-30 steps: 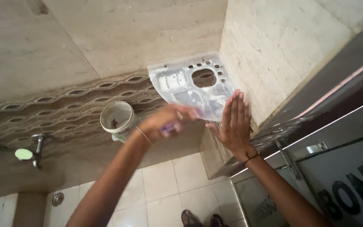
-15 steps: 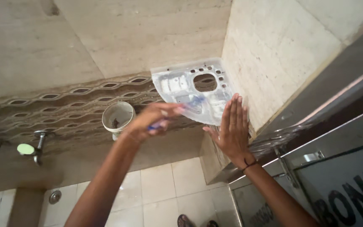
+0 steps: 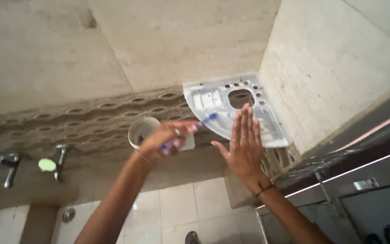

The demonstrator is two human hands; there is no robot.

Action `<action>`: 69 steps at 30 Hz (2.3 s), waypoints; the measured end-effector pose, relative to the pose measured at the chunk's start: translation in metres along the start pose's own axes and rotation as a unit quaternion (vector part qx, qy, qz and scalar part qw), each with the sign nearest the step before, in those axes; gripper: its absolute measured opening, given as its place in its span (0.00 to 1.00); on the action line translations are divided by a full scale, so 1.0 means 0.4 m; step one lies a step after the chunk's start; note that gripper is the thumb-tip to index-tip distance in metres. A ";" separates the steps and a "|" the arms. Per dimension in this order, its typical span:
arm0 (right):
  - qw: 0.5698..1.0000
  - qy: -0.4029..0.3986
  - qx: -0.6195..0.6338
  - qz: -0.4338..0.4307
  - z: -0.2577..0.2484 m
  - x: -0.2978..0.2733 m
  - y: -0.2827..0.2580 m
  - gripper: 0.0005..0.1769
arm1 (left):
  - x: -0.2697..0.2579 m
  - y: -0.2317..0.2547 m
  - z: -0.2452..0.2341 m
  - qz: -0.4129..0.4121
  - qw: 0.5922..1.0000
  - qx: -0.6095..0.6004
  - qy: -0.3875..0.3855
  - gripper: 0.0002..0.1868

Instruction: The person cleans a white plastic corner shower shelf by first rinsing it with water from a cup, then applying soap to a toothbrush and scrubbing the shelf's compartments and holes. The person repeatedly rinses the toothbrush and shelf during the process.

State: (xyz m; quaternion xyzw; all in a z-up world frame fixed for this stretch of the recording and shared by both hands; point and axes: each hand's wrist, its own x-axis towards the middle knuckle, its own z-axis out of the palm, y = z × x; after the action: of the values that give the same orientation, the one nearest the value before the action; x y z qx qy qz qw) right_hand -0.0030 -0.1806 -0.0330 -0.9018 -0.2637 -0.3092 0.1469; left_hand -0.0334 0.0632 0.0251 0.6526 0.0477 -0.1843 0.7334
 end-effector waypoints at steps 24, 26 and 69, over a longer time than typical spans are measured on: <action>0.998 -0.028 -0.034 0.047 -0.035 0.028 0.039 0.68 | 0.275 0.214 -0.242 0.179 0.607 0.755 -0.170 0.26; 0.998 -0.034 -0.034 0.048 -0.034 0.030 0.039 0.68 | 0.276 0.232 -0.191 0.181 0.599 0.756 -0.192 0.20; 0.981 -0.195 0.001 -0.009 0.113 0.212 -0.015 0.62 | 0.225 0.120 -0.212 0.188 0.606 0.765 0.108 0.30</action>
State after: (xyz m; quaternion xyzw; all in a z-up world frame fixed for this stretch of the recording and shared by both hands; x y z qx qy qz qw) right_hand 0.0722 -0.1236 -0.0133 -0.9422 -0.2960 -0.1280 0.0910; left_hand 0.0805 0.1309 0.0299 0.9857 -0.1553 0.0599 -0.0257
